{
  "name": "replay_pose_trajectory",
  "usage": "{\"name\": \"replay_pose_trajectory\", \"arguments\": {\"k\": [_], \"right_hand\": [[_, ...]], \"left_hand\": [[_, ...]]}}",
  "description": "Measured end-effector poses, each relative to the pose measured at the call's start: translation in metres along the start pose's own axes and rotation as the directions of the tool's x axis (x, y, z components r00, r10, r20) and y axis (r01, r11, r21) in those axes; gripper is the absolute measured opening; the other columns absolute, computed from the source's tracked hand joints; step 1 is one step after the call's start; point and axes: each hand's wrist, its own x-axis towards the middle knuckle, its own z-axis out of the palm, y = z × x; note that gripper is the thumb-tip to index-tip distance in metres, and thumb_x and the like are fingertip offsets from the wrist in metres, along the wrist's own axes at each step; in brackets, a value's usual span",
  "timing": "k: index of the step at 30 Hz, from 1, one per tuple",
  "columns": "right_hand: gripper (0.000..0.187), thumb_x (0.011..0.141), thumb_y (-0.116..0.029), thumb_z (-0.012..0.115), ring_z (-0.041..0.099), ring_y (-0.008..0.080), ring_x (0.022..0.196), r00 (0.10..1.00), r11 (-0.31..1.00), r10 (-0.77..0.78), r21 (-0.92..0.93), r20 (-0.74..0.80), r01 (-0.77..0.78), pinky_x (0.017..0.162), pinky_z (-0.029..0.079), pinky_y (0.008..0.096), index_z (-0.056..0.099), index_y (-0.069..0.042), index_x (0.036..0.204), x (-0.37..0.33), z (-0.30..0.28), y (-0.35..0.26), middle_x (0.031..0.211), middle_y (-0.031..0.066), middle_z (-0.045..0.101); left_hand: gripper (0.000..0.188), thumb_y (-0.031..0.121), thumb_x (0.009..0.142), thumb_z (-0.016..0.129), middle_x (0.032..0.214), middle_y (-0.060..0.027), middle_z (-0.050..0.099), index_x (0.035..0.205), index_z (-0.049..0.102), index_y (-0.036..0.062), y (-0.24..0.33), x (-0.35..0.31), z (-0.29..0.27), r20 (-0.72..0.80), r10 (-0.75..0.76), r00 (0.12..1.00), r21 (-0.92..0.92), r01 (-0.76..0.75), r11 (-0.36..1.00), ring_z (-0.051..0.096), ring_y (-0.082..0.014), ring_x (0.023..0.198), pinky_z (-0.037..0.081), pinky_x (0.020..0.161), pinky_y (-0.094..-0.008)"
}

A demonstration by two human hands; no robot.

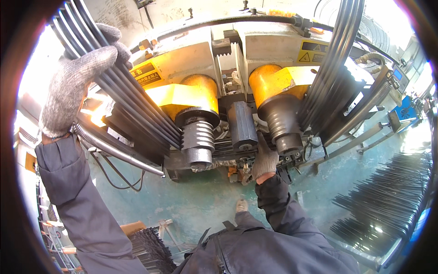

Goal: The person repeatedly picks up bundles of long metal rods, feeds them into a bending machine, and collects the bent rods. The person stacks the finished bent rods on a nearby rack.

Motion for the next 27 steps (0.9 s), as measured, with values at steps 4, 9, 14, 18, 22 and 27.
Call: {"name": "replay_pose_trajectory", "arguments": {"k": [4,9,14,18,22,27], "right_hand": [[0.024,0.114,-0.009,0.067,0.074,0.0182,0.116,0.966,0.825,-0.205,-0.503,0.156,0.256,0.102,0.059,0.0373,0.077,0.004,0.131,0.008,-0.017,0.017,0.133,0.0089,0.078],[0.059,0.099,-0.007,0.067,0.077,0.0343,0.126,0.864,0.793,-0.287,-0.403,0.414,0.457,0.111,0.058,0.0403,0.067,-0.006,0.158,-0.021,-0.048,0.001,0.143,0.0217,0.077],[0.034,0.116,-0.018,0.069,0.076,0.0226,0.113,0.93,0.785,-0.221,-0.512,0.295,0.349,0.107,0.062,0.0384,0.072,0.003,0.142,-0.126,-0.082,-0.057,0.128,0.014,0.079],[0.033,0.113,-0.026,0.076,0.076,0.0224,0.105,0.992,0.995,0.104,-0.016,0.069,-0.103,0.099,0.063,0.0384,0.073,0.001,0.131,-0.168,-0.099,-0.045,0.118,0.0138,0.08],[0.038,0.114,-0.026,0.074,0.075,0.0247,0.103,0.935,0.98,0.006,-0.186,0.356,0.064,0.096,0.063,0.0404,0.07,0.003,0.139,-0.158,-0.1,0.001,0.122,0.015,0.078],[0.045,0.116,-0.026,0.071,0.073,0.0276,0.1,0.584,0.896,-0.207,-0.087,0.785,0.436,0.093,0.063,0.0429,0.065,0.004,0.149,-0.184,-0.031,0.057,0.127,0.0165,0.077]], "left_hand": [[0.044,0.027,0.108,0.078,0.117,-0.011,0.081,0.143,0.068,0.0031,0.01,-0.003,0.005,-0.012,0.033,0.999,0.178,-0.03,0.984,0.08,-0.0234,0.112,0.068,0.102,-0.0413],[0.034,0.017,0.108,0.075,0.111,-0.0106,0.082,0.139,0.07,0.0023,0.036,-0.073,0.01,-0.15,0.052,0.987,-0.002,-0.053,0.999,0.081,-0.0214,0.102,0.068,0.096,-0.039],[0.025,0.006,0.105,0.08,0.109,-0.0119,0.084,0.129,0.077,0.0,0.044,-0.231,0.02,-0.375,0.283,0.883,0.114,-0.259,0.959,0.083,-0.0235,0.095,0.07,0.085,-0.0374],[0.027,-0.008,0.1,0.08,0.108,-0.0121,0.082,0.125,0.076,-0.0011,0.061,-0.372,0.029,-0.618,-0.047,0.785,-0.419,-0.278,0.864,0.083,-0.0265,0.096,0.07,0.085,-0.039],[0.027,-0.011,0.104,0.075,0.107,-0.0083,0.076,0.128,0.07,0.0002,0.092,-0.509,0.047,-0.819,-0.258,0.512,-0.443,-0.28,0.852,0.078,-0.0226,0.098,0.066,0.088,-0.0377],[0.032,-0.011,0.105,0.074,0.106,-0.0111,0.076,0.133,0.066,0.0034,0.169,-0.68,0.105,-0.958,-0.257,0.126,-0.278,-0.196,0.94,0.079,-0.0249,0.1,0.064,0.088,-0.0393]]}}
